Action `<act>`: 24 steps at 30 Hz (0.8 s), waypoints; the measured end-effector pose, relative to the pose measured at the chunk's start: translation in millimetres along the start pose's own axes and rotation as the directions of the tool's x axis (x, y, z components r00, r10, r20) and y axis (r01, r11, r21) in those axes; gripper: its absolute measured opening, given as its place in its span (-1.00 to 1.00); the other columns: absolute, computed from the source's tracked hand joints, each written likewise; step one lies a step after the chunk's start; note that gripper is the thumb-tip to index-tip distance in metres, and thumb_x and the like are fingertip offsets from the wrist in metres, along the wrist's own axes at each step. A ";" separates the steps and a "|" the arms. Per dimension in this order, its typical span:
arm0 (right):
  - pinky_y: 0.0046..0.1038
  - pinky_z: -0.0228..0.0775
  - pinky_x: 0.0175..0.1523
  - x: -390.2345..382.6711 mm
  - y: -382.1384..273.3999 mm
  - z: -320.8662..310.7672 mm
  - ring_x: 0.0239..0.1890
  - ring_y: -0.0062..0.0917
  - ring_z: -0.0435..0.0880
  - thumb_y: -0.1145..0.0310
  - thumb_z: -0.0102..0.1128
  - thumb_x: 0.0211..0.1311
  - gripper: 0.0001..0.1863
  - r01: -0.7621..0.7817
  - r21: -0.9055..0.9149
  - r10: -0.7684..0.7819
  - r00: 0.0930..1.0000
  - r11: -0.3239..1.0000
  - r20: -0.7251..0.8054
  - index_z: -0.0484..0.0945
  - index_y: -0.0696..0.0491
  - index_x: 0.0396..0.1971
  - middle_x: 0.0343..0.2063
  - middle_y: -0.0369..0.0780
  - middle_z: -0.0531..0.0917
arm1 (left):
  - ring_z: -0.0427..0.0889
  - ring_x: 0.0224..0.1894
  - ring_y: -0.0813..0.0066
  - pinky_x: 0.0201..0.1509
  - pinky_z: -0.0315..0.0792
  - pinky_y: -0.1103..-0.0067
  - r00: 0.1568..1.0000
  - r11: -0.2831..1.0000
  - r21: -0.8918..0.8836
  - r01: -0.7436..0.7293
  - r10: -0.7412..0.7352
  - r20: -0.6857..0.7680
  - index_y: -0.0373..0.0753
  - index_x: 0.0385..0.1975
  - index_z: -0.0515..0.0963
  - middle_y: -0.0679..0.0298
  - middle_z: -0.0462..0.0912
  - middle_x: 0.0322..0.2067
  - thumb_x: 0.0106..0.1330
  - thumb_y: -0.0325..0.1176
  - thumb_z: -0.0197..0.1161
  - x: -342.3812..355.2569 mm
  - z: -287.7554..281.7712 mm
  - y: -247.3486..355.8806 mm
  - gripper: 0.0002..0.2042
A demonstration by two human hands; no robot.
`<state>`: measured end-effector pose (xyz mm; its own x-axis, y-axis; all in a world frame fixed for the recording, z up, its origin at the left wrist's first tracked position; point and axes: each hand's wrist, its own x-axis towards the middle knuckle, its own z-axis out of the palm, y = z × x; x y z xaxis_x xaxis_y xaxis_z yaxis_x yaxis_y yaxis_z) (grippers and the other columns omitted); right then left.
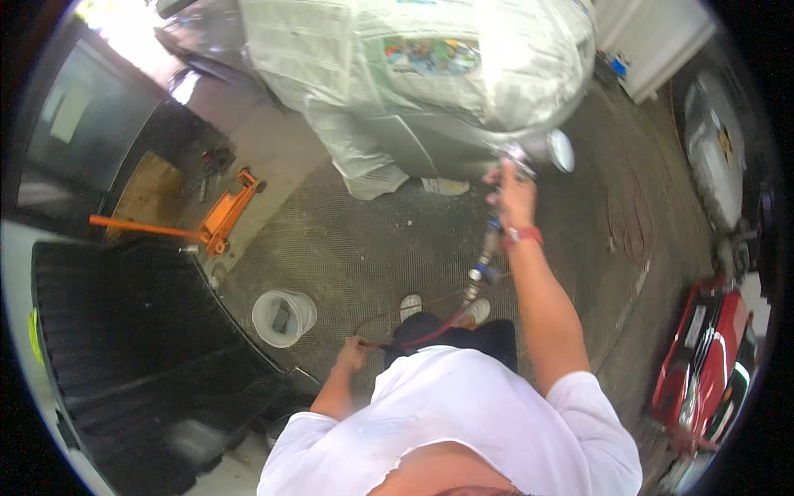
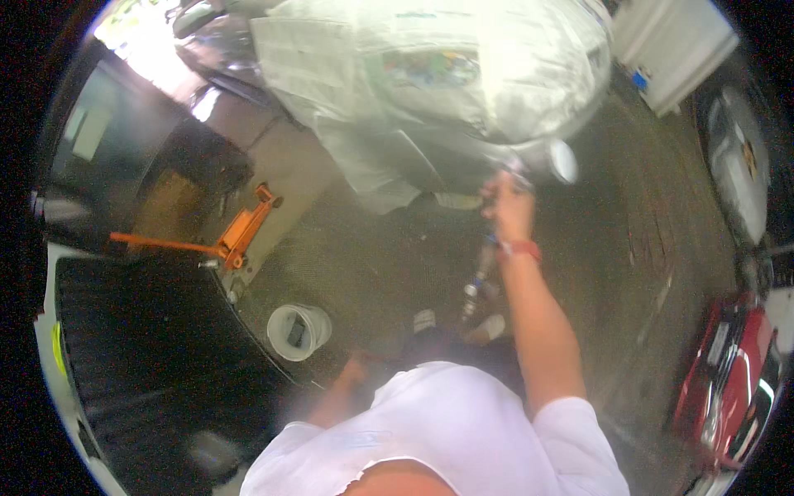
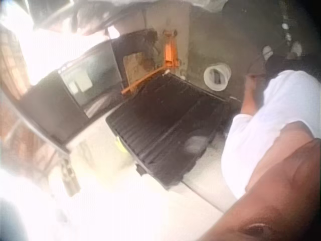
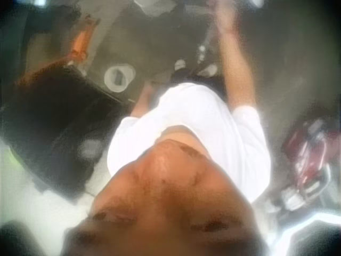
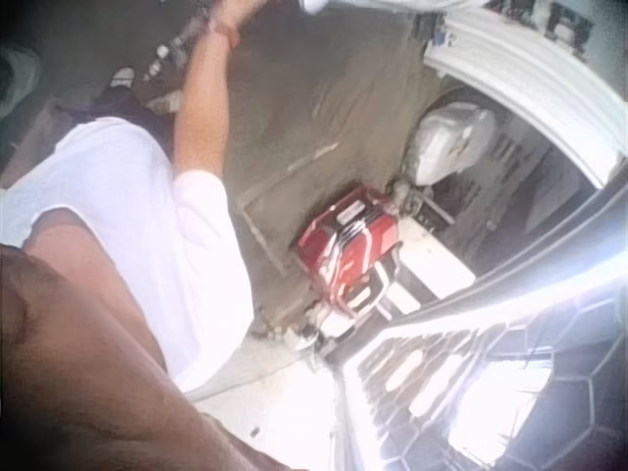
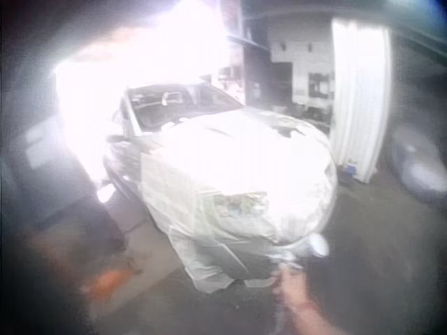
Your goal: The person uses a spray gun to apply paint to a car bumper that is masked with newspaper and plastic. The person moves the spray gun in steady horizontal passes across the bumper surface, maintaining consistent distance and coverage.
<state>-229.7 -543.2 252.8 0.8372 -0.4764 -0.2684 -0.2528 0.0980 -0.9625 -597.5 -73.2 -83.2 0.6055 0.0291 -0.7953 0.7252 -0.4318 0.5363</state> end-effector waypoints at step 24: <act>-0.58 0.51 -0.54 159.3 -94.9 -423.7 -0.16 -0.51 0.84 -0.35 -0.18 0.72 -0.20 0.087 0.025 -0.089 0.988 0.996 0.125 0.54 0.09 0.41 -0.19 -0.18 0.82 | 0.45 0.55 -0.10 0.53 0.45 0.10 0.993 0.648 0.757 -0.087 0.120 0.011 -0.10 0.33 0.54 -0.13 0.45 0.48 0.60 0.04 0.29 -57.1 297.3 286.4 -0.53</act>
<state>-277.8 -998.5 317.7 0.9105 -0.3703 -0.1842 -0.1672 0.0777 -0.9829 -521.8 -466.6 31.8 0.6846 -0.0334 -0.7282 0.1690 -0.9645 0.2031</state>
